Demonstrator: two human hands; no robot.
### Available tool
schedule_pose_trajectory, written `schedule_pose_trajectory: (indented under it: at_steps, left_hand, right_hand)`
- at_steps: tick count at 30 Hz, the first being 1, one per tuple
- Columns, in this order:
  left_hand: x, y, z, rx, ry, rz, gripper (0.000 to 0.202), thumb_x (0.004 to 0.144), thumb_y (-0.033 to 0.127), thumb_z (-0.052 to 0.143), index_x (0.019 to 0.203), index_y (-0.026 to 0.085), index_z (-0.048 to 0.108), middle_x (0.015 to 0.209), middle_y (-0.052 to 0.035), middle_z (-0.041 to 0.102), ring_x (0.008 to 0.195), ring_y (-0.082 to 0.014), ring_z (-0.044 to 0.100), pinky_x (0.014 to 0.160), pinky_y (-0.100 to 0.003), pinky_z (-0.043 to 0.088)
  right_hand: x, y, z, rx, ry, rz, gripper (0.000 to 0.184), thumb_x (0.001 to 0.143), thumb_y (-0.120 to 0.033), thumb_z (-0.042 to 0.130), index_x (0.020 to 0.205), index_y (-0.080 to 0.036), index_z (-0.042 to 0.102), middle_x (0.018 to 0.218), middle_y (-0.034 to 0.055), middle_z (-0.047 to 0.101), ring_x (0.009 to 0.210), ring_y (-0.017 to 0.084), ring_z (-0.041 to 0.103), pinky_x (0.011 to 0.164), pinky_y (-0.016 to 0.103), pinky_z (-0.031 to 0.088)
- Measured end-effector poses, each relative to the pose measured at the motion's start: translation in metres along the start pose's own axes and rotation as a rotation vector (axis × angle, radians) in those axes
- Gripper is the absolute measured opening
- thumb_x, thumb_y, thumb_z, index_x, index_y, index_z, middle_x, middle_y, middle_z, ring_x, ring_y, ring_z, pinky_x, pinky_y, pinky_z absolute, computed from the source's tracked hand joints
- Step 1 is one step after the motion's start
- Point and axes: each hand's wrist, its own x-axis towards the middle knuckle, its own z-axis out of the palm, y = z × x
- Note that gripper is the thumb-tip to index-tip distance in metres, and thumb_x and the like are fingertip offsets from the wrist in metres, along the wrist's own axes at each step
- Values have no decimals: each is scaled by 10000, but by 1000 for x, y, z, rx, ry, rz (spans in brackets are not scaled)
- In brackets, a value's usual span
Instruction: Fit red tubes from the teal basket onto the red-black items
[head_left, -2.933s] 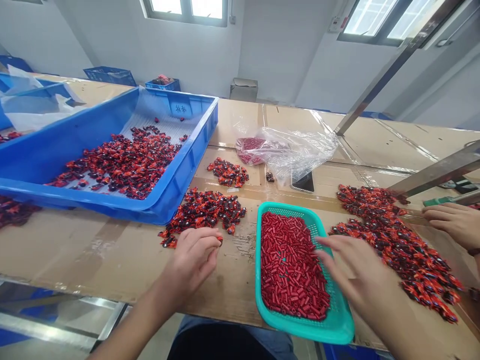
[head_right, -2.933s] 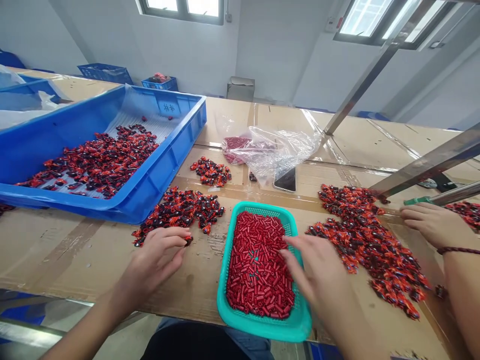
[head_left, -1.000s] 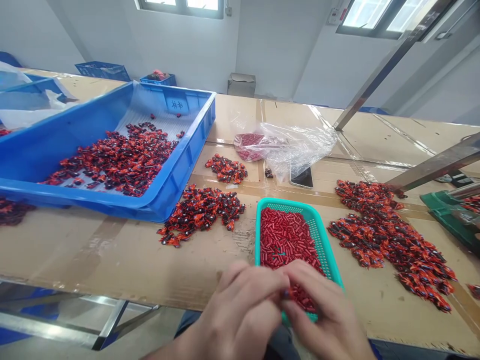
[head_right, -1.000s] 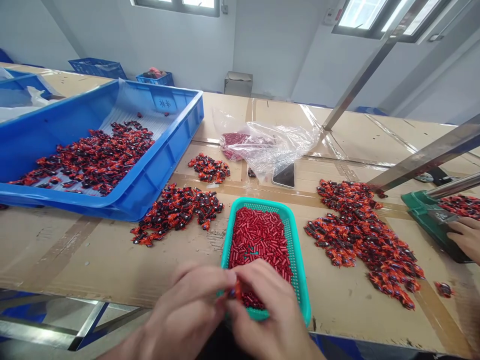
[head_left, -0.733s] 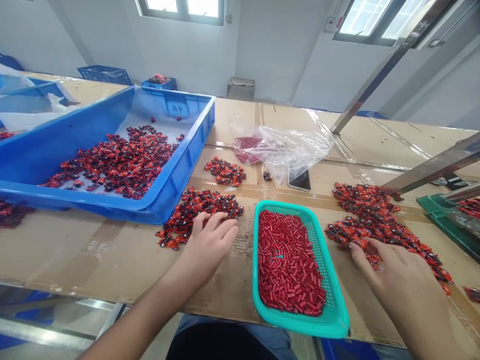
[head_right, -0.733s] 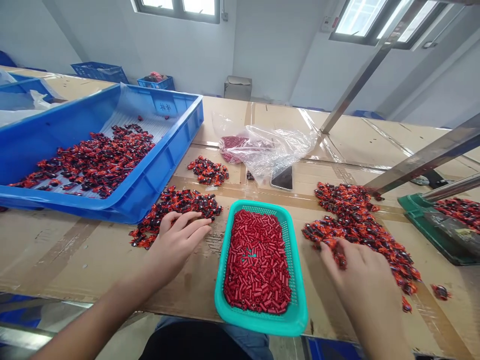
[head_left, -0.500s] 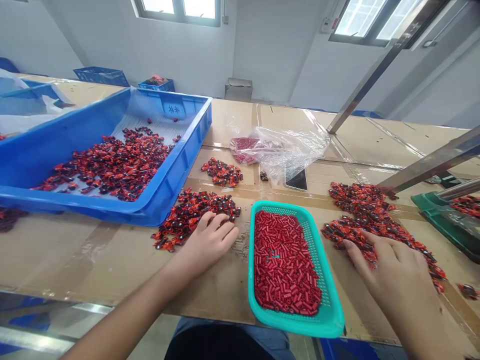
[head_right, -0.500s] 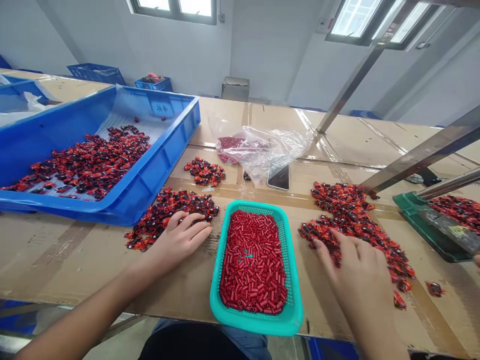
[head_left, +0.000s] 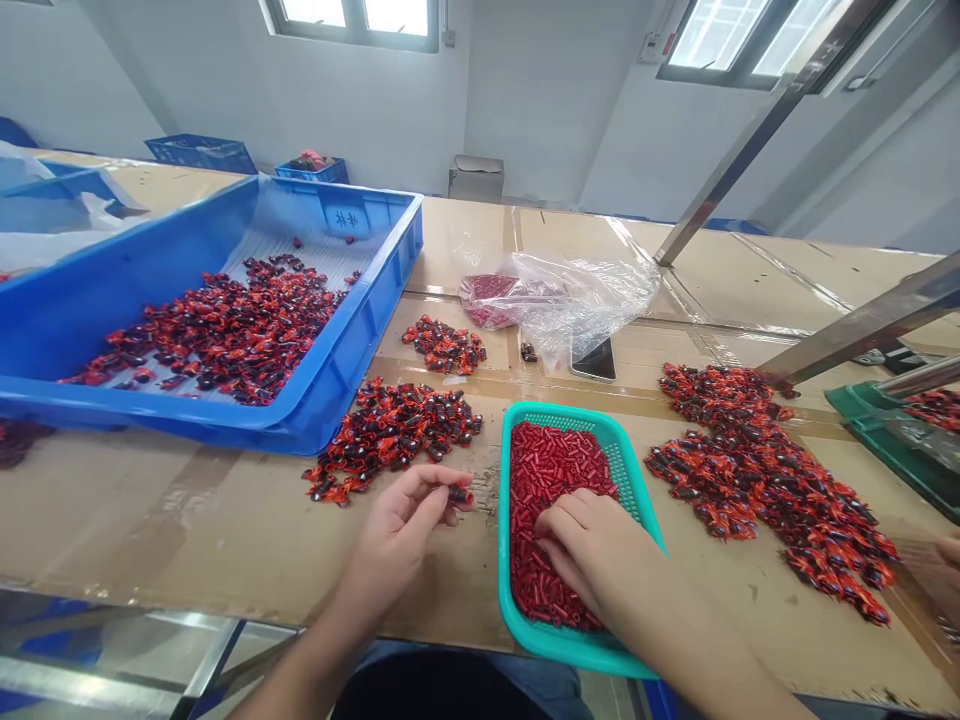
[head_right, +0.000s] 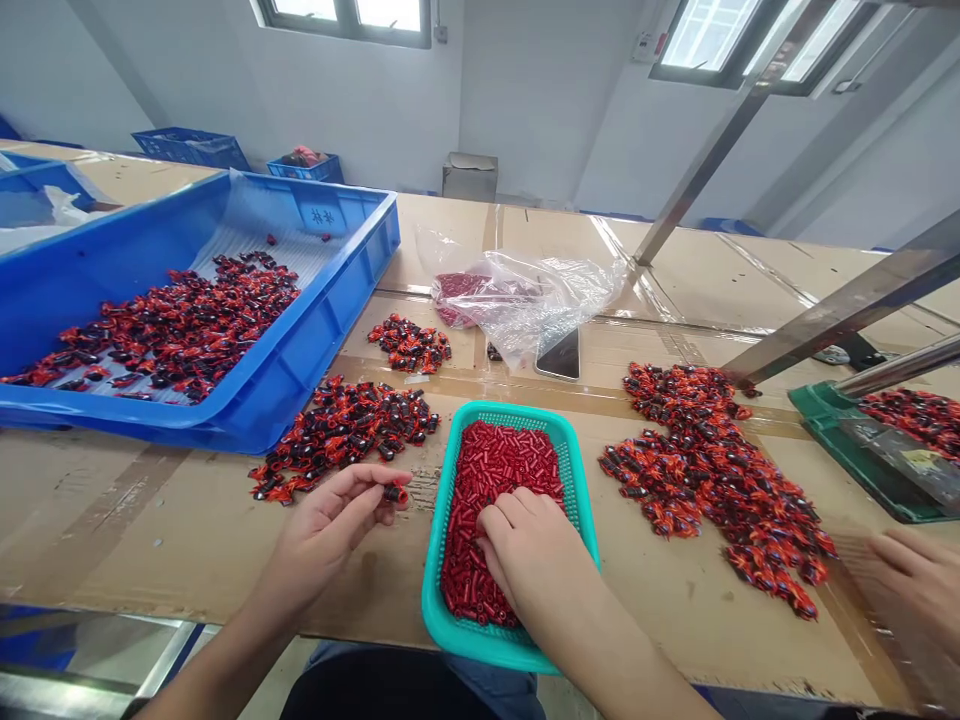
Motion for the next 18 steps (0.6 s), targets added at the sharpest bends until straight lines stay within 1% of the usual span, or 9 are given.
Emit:
schedule_pose_trajectory:
  at_steps: [3, 5, 7, 8, 10, 12, 14, 16, 18]
  left_hand:
    - [-3, -1, -1, -81, 32, -43, 187, 994, 316, 682, 1028, 152, 766, 963, -107, 834, 765, -166, 798, 659, -226, 649]
    - [-7, -2, 1, -117, 70, -24, 139, 954, 295, 745, 1022, 174, 747, 942, -77, 833, 816, -162, 804, 692, -206, 651]
    - [-13, -2, 4, -145, 118, 20, 130, 937, 222, 759, 1048, 213, 692, 958, -33, 830, 910, -148, 809, 792, -200, 654]
    - [-17, 0, 5, -155, 139, 45, 174, 937, 177, 750, 1075, 235, 660, 991, -12, 827, 963, -138, 807, 854, -206, 649]
    - [-25, 4, 8, -173, 181, 103, 297, 932, 100, 731, 1132, 280, 608, 1043, 33, 812, 1025, -114, 796, 944, -210, 629]
    - [-32, 13, 9, -169, 204, 206, 449, 913, 50, 737, 1234, 318, 574, 1077, 55, 800, 1022, -103, 793, 960, -204, 627]
    - [-38, 23, 7, -127, 189, 333, 548, 903, 39, 759, 1321, 335, 565, 1084, 51, 800, 987, -99, 789, 928, -183, 632]
    - [-41, 32, 4, -46, 136, 427, 496, 934, 69, 750, 1334, 327, 609, 1053, 29, 808, 951, -106, 770, 870, -180, 635]
    - [-42, 39, -1, 43, 82, 488, 400, 989, 111, 702, 1326, 317, 639, 1023, 8, 821, 912, -118, 748, 842, -215, 622]
  right_hand:
    - [1, -3, -11, 67, 7, 30, 173, 1003, -118, 526, 949, -210, 662, 890, 65, 728, 807, 227, 696, 720, 351, 563]
    - [1, -7, -19, 225, 54, 85, 173, 1020, -131, 504, 996, -206, 658, 906, 58, 731, 820, 209, 705, 738, 338, 580]
    - [0, -13, -26, 453, 110, 156, 160, 1025, -154, 513, 1008, -205, 663, 888, 44, 734, 794, 187, 709, 720, 308, 586]
    - [0, -16, -29, 567, 123, 189, 150, 1024, -171, 529, 1002, -208, 673, 876, 36, 737, 778, 176, 711, 701, 289, 586]
    - [-1, -24, -35, 749, 106, 230, 128, 1018, -212, 574, 988, -219, 698, 861, 23, 748, 765, 161, 719, 670, 253, 582]
    - [-1, -32, -41, 888, 59, 254, 108, 1008, -246, 619, 976, -222, 720, 865, 21, 760, 777, 157, 730, 676, 239, 584]
    - [-1, -40, -45, 982, 12, 244, 106, 1002, -276, 650, 955, -217, 725, 863, 23, 763, 780, 157, 733, 686, 238, 581]
    - [1, -47, -49, 1018, -30, 218, 144, 1013, -308, 654, 929, -211, 717, 865, 28, 763, 779, 156, 726, 687, 240, 571]
    - [4, -52, -51, 1005, -38, 171, 210, 1034, -348, 636, 886, -210, 694, 839, 29, 751, 740, 147, 701, 655, 235, 549]
